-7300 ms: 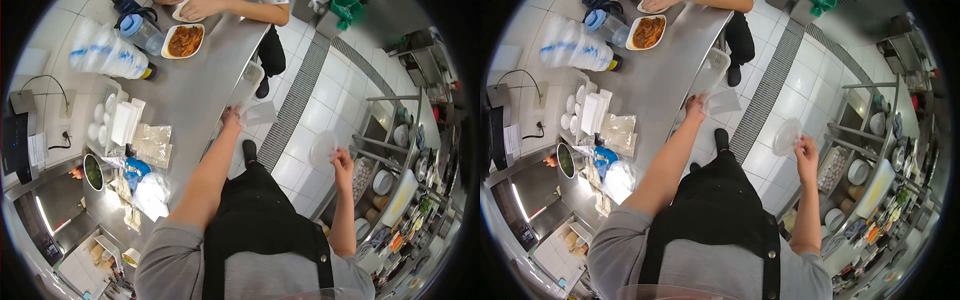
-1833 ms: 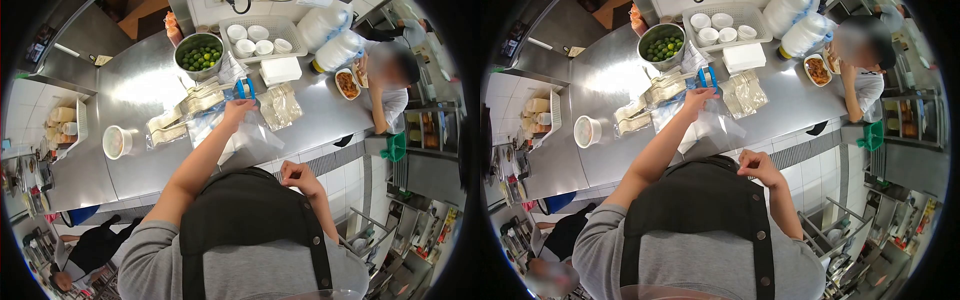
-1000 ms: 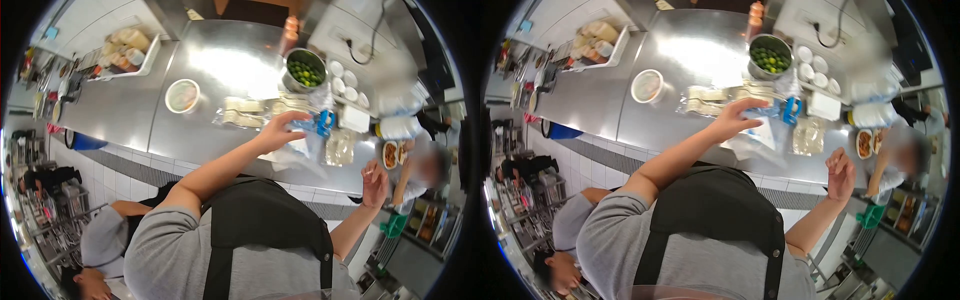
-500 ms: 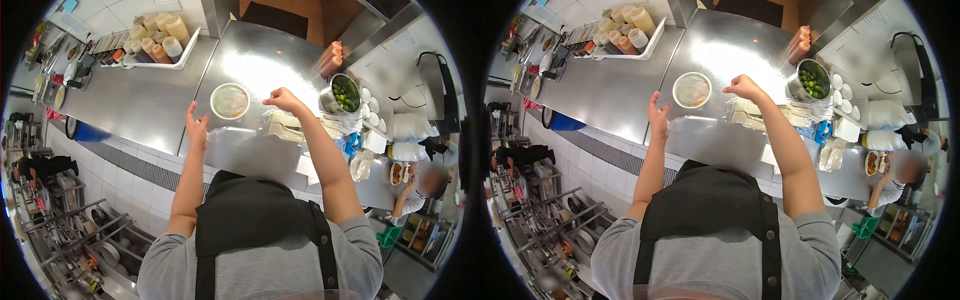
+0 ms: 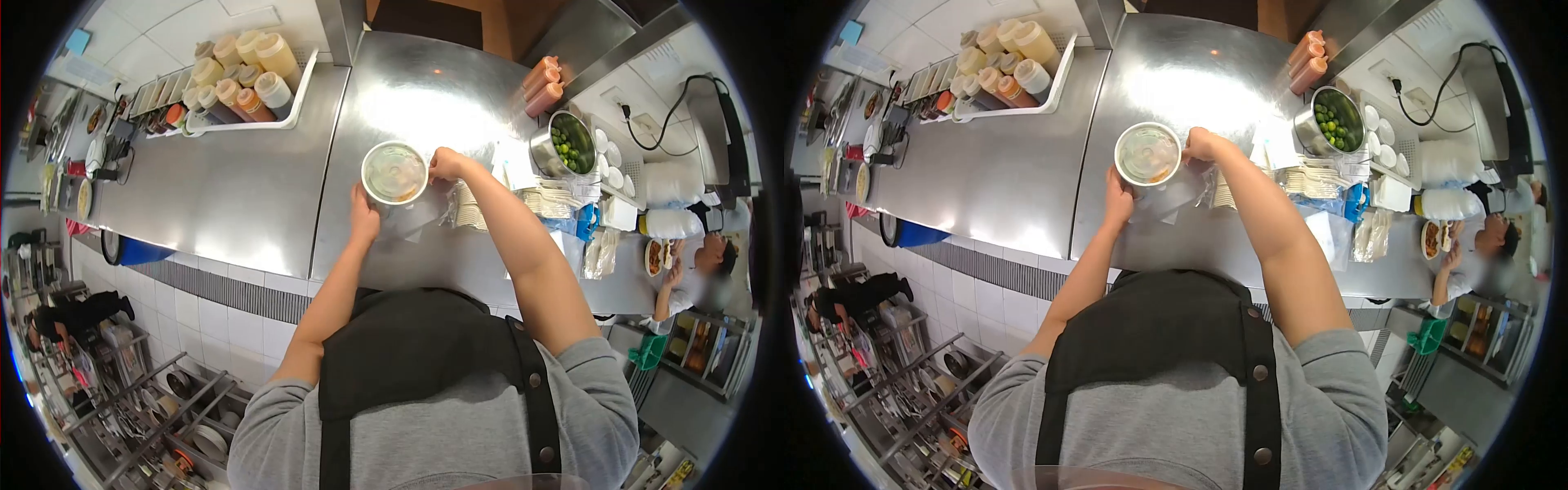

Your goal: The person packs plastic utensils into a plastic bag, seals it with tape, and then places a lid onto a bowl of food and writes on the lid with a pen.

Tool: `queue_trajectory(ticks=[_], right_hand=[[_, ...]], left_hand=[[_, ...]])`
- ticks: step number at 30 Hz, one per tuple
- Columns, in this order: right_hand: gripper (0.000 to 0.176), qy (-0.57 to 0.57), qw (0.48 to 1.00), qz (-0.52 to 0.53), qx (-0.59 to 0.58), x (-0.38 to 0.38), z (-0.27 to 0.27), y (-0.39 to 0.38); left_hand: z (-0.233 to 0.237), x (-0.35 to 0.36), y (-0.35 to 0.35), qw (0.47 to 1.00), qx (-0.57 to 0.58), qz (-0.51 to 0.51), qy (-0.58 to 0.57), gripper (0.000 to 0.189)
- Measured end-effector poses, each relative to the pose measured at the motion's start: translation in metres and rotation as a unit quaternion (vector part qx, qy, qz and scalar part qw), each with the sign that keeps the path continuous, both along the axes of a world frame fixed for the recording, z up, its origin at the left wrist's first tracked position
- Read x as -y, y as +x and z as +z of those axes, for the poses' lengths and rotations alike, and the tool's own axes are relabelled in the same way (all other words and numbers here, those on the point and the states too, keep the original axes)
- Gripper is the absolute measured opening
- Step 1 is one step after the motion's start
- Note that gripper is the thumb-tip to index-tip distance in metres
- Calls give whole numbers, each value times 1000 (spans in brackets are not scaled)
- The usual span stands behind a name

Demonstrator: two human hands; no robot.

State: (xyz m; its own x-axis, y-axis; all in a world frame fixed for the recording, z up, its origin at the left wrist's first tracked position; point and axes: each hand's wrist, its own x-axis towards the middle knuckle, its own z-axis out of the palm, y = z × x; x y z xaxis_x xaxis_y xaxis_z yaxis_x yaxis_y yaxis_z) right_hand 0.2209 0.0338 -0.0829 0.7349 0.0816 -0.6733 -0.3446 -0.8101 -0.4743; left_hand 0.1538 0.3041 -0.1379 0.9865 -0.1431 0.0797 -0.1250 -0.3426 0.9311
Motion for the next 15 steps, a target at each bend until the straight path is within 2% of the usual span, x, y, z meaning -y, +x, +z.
queue_trajectory(ticks=[1, 4, 5, 7, 8, 9, 10, 11, 12, 13, 14, 15], right_hand=[[33, -3, 1000, -11, -11, 0, 3, 1], [38, -106, 983, -48, 145, -6, 9, -18], [40, -69, 966, -106, 223, -6, 0, -26], [37, 58, 902, -295, 311, -21, -10, -38], [36, 119, 845, -385, 352, -32, -13, -45], [34, 183, 816, -422, 349, -49, -15, -55], [32, 246, 780, -458, 348, -70, -20, -66], [39, 256, 809, -433, 304, -85, -49, -71], [51, 286, 802, -417, 318, -105, -27, -87], [56, 350, 790, -423, 272, -108, -28, -90], [61, 415, 771, -424, 229, -108, -36, -89], [66, 422, 773, -420, 220, -110, -62, -81]], left_hand=[[-4, -3, 6, 996, 58, -5, 66, 59], [37, -14, 17, 975, -100, -31, 195, 53], [28, -18, 22, 977, -77, -13, 200, 41], [17, -19, 28, 993, -82, 73, 30, 33], [17, -14, 30, 989, -85, 110, -57, 31], [28, -1, 26, 984, -41, 146, -98, 39], [41, 8, 24, 986, -88, 123, -67, 40], [55, 17, 21, 986, -131, 95, -34, 42], [64, 24, 17, 983, -171, 64, 2, 44], [48, 21, 20, 983, -169, 66, -8, 46], [29, 13, 29, 984, -165, 66, -17, 47], [31, 12, 30, 985, -157, 63, -40, 47]])
